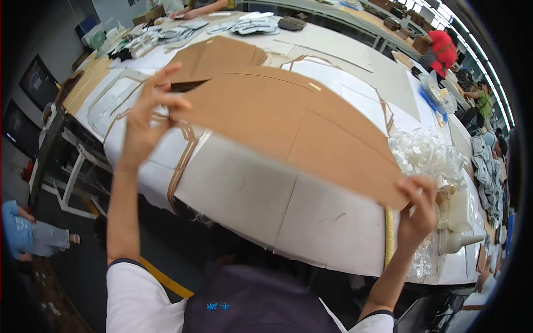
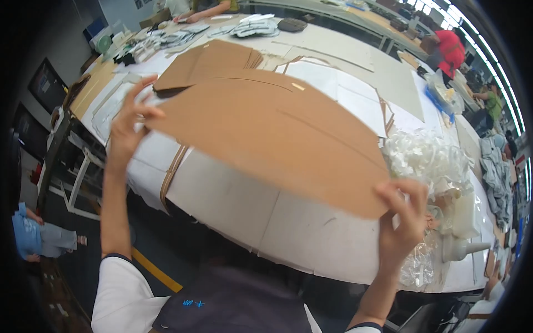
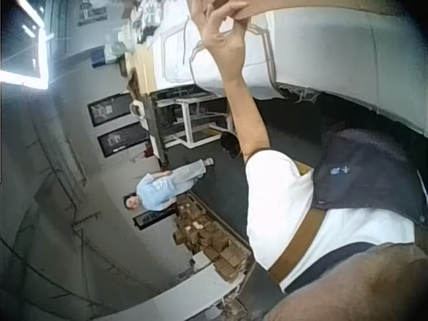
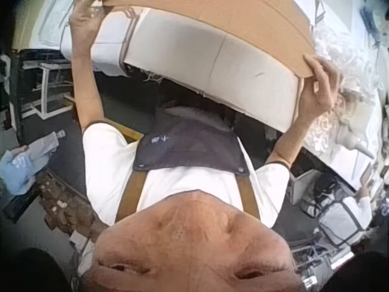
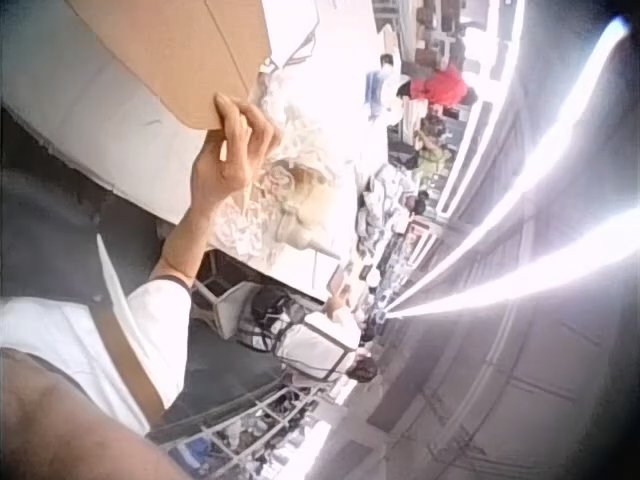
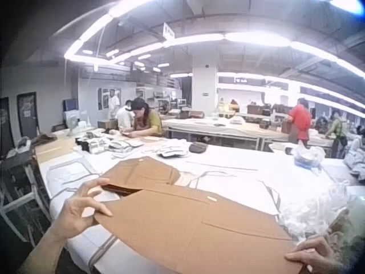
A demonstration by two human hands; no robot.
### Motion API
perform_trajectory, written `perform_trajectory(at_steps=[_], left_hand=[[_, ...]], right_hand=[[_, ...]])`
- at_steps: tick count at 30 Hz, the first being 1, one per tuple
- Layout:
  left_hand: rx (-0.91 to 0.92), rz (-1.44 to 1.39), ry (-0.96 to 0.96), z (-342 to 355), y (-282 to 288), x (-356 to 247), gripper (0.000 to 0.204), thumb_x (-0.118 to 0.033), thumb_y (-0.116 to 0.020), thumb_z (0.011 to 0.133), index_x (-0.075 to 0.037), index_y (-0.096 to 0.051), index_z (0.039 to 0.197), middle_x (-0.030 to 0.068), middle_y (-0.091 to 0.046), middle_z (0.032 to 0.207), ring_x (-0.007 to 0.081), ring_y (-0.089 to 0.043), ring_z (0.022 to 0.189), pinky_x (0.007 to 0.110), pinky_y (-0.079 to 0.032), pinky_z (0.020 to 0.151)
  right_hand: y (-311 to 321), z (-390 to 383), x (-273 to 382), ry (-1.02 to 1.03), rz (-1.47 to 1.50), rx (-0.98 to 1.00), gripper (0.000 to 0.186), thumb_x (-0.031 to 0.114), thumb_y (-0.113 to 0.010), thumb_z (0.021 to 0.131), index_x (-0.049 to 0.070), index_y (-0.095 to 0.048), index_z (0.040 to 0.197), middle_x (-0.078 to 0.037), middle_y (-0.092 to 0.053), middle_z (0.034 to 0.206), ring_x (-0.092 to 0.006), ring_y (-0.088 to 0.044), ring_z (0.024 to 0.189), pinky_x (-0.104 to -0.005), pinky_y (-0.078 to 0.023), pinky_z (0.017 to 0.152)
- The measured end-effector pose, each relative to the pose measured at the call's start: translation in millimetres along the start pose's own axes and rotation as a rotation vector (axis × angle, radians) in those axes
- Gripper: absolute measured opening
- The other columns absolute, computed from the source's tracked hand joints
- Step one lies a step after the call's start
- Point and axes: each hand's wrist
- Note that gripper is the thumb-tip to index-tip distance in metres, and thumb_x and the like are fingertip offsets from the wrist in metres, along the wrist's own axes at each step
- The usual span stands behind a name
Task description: Folding and hammering the edges of leather pieces for bag or wallet construction.
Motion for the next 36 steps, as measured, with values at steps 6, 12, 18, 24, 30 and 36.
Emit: perform_trajectory(at_steps=[6, 12, 18, 24, 30, 36], left_hand=[[0.016, -0.561, 0.564, -148.7, -66.0, 42.4, 0.033, 0.014, -0.060, 0.092, 0.003, -0.070, 0.122, 0.0174, -0.040, 0.167, 0.0307, -0.046, 0.151, 0.043, -0.045, 0.119], [-0.076, -0.942, 0.886, -181.6, -78.6, 59.3, 0.050, 0.009, -0.047, 0.096, 0.004, -0.053, 0.146, 0.0176, -0.052, 0.155, 0.0276, -0.057, 0.138, 0.043, -0.049, 0.115], [-0.091, -1.048, 1.039, -176.8, -70.0, 65.8, 0.048, -0.013, -0.054, 0.106, 0.002, -0.048, 0.151, 0.0203, -0.057, 0.150, 0.0246, -0.062, 0.130, 0.041, -0.051, 0.110], [0.024, -0.971, 1.118, -160.7, -67.4, 78.4, 0.049, -0.033, -0.054, 0.113, 0.003, -0.053, 0.147, 0.0172, -0.068, 0.132, 0.0214, -0.069, 0.116, 0.038, -0.056, 0.103], [0.170, -0.737, 1.147, -141.3, -65.1, 89.0, 0.048, -0.037, -0.061, 0.110, 0.003, -0.064, 0.136, 0.0098, -0.075, 0.114, 0.0159, -0.074, 0.101, 0.032, -0.062, 0.084], [0.137, -0.207, 0.855, -147.1, -92.8, 84.8, 0.041, -0.021, -0.079, 0.097, -0.002, -0.069, 0.132, 0.0168, -0.079, 0.109, 0.0184, -0.077, 0.095, 0.033, -0.062, 0.081]], right_hand=[[-64.5, -128.5, 18.0, -0.223, -0.034, 0.183, 0.042, -0.018, -0.068, 0.075, 0.005, -0.080, 0.108, -0.013, -0.065, 0.125, -0.0320, -0.060, 0.115, -0.0387, -0.049, 0.083], [-78.1, -186.9, 12.1, -0.647, 0.143, 0.189, 0.038, -0.014, -0.052, 0.095, -0.001, -0.072, 0.126, -0.017, -0.054, 0.149, -0.0319, -0.052, 0.143, -0.0431, -0.051, 0.110], [-68.2, -184.5, 3.9, -1.044, 0.629, -0.026, 0.046, -0.008, -0.052, 0.096, -0.007, -0.060, 0.141, -0.019, -0.049, 0.158, -0.0326, -0.047, 0.148, -0.0427, -0.055, 0.106], [-70.4, -166.5, -21.3, -1.205, 0.868, -0.081, 0.049, 0.005, -0.063, 0.103, -0.007, -0.050, 0.148, -0.022, -0.057, 0.148, -0.0280, -0.060, 0.136, -0.0343, -0.057, 0.099], [-94.9, -151.2, -48.1, -1.232, 0.954, 0.086, 0.041, 0.009, -0.060, 0.108, -0.007, -0.053, 0.145, -0.015, -0.068, 0.135, -0.0201, -0.070, 0.118, -0.0316, -0.058, 0.102], [-109.7, -120.0, -1.7, -0.937, 0.313, 0.132, 0.033, 0.006, -0.067, 0.105, -0.007, -0.059, 0.135, -0.015, -0.069, 0.126, -0.0216, -0.067, 0.114, -0.0339, -0.053, 0.101]])
Point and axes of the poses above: each hand's wrist, its own z-axis towards the middle knuckle, its own y-axis out of the back of the hand, x = y × z
